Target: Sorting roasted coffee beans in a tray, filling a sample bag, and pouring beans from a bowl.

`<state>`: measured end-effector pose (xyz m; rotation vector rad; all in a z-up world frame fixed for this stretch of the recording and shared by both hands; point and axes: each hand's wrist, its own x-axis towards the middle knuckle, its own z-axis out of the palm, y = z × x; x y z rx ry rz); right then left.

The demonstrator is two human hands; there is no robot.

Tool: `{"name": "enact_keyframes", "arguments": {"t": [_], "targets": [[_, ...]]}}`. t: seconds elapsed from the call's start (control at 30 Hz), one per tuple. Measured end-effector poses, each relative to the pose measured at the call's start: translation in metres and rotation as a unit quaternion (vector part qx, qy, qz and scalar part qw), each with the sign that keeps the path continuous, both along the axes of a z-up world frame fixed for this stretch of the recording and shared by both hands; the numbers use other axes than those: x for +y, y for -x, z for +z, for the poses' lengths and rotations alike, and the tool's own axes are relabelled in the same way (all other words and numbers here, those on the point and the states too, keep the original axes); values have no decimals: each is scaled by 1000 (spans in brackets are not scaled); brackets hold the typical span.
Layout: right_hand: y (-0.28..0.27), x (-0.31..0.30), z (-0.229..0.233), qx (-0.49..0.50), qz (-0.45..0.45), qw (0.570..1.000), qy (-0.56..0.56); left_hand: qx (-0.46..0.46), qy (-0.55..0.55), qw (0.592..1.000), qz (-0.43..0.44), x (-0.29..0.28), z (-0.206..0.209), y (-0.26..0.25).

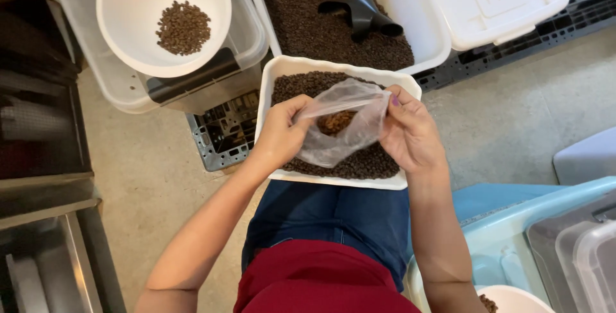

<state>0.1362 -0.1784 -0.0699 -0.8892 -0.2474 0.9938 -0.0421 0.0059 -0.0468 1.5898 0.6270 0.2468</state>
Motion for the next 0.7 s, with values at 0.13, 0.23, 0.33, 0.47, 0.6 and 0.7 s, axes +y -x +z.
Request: {"name": "enact_keyframes", "arguments": {"t": [0.13,0.23,0.33,0.47,0.6,0.7], "targets": [[12,16,15,53,9,998,-41,-48,181,977,97,-10,0,-10],[22,41,6,8,-22,1000,-13,-143,296,938,110,-7,11,-13],[40,73,27,-164,-26,985,40,-193,269,933,143,1,38,-4],[45,100,49,-442,62,888,112,-207,269,922,189,30,66,33],[31,125,47,-411,202,883,102,-193,280,915,219,56,82,81],[33,159,39,-247,287,924,-58,-195,293,895,274,58,79,104]]}}
